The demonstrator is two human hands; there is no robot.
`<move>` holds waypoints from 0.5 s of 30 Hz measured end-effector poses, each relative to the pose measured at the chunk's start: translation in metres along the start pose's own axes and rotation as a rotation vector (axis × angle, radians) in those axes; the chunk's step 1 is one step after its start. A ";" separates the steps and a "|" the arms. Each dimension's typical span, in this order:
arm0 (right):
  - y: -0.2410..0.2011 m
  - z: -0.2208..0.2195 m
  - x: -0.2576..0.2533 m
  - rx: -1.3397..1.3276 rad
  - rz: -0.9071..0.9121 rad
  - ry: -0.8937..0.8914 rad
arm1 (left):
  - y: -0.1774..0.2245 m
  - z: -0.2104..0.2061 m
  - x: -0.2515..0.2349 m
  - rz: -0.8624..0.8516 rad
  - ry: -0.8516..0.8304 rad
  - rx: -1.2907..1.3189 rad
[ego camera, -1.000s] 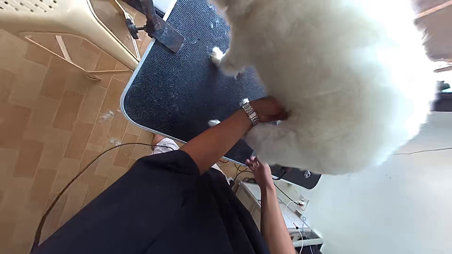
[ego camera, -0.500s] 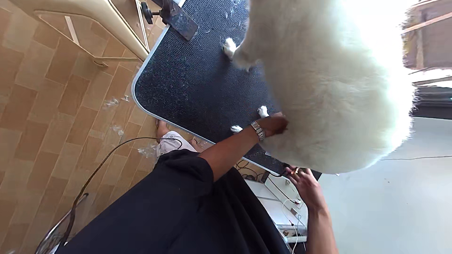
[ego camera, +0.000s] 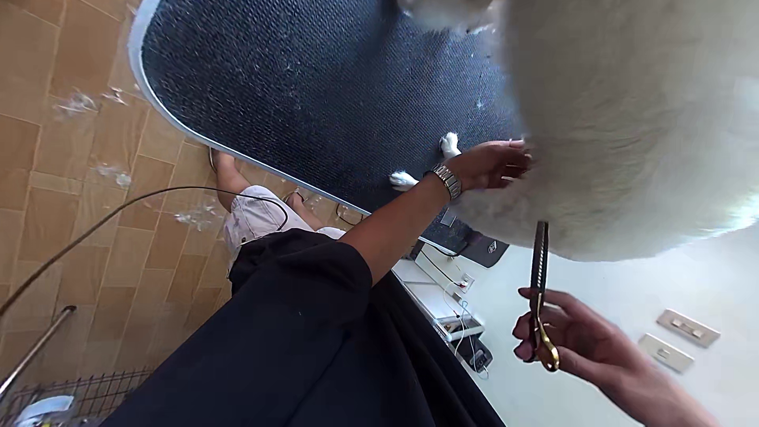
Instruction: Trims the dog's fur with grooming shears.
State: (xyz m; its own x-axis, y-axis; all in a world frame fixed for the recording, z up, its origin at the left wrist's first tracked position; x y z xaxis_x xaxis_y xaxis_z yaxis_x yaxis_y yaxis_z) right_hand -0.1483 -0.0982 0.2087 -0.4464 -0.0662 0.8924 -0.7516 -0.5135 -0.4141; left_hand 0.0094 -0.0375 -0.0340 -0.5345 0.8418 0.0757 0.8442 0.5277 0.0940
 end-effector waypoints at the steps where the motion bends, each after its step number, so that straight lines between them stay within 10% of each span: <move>1: -0.013 -0.001 -0.006 0.029 -0.024 0.009 | 0.000 0.003 0.000 -0.008 0.004 0.001; 15: -0.096 -0.008 -0.041 0.149 -0.294 0.081 | 0.011 0.015 0.012 0.013 -0.112 0.066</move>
State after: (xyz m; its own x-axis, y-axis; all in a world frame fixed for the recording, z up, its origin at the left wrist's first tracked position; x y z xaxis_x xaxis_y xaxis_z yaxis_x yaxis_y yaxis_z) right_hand -0.0614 -0.0392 0.2106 -0.2629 0.1680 0.9501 -0.7772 -0.6203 -0.1054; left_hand 0.0129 -0.0200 -0.0465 -0.5190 0.8541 -0.0352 0.8537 0.5199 0.0280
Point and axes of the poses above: each hand's wrist, its own x-axis away from the middle knuckle, its own z-axis out of the back of the hand, y = z × x, the point moved 2 cm from there along -x, towards the middle knuckle
